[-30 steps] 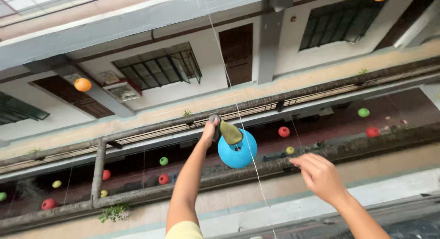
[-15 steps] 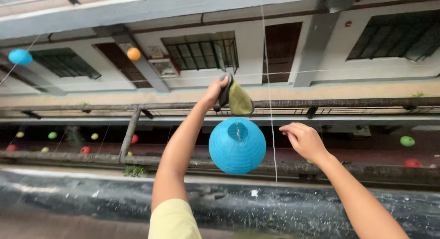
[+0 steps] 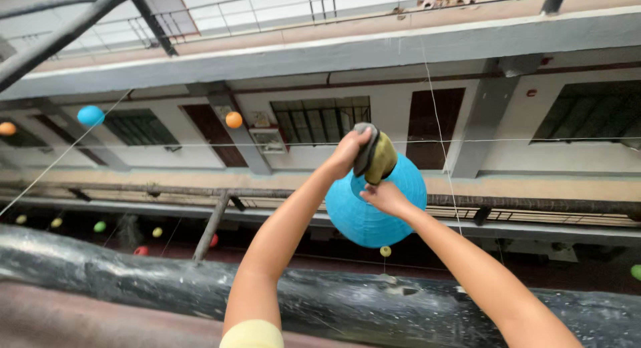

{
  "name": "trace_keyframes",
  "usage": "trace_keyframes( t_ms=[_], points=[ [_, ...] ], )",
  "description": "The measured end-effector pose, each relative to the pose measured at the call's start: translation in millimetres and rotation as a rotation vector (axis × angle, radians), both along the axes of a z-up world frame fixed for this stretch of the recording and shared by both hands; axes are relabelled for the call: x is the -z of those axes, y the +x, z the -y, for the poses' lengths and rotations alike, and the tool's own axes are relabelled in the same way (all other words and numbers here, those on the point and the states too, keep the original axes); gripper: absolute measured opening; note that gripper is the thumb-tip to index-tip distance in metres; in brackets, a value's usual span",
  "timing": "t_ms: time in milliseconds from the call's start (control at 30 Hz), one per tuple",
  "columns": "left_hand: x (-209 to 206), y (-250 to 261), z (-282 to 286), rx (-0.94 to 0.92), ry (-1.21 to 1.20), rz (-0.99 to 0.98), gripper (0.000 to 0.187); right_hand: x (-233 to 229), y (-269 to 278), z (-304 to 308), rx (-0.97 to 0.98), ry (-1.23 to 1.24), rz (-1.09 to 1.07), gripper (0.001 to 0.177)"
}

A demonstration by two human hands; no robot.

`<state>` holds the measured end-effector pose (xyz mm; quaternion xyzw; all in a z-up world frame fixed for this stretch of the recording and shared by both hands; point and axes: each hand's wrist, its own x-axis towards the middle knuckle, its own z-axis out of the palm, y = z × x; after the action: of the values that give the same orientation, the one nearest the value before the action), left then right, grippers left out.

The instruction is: The person wipes down a long balcony railing and a paper lantern with a cloth.

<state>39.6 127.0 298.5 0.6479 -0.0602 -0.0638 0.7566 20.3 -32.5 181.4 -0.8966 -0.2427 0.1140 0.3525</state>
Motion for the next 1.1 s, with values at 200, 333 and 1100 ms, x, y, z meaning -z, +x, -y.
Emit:
trace_keyframes(
  t_ms=[200, 333, 1100],
  points=[
    [-3.9, -4.5, 31.0, 0.073, 0.046, -0.078, 0.049, 32.4, 5.8, -12.3, 0.037, -0.152, 0.388, 0.042],
    [-11.7, -1.8, 63.8, 0.052, 0.152, -0.156, 0.046, 12.1, -31.7, -16.4, 0.214, -0.134, 0.467, 0.031],
    [-18.0, 40.2, 38.5, -0.294, -0.118, 0.079, 0.045, 112.1, -15.7, 115.9, 0.496, 0.584, -0.668, 0.035]
  ],
)
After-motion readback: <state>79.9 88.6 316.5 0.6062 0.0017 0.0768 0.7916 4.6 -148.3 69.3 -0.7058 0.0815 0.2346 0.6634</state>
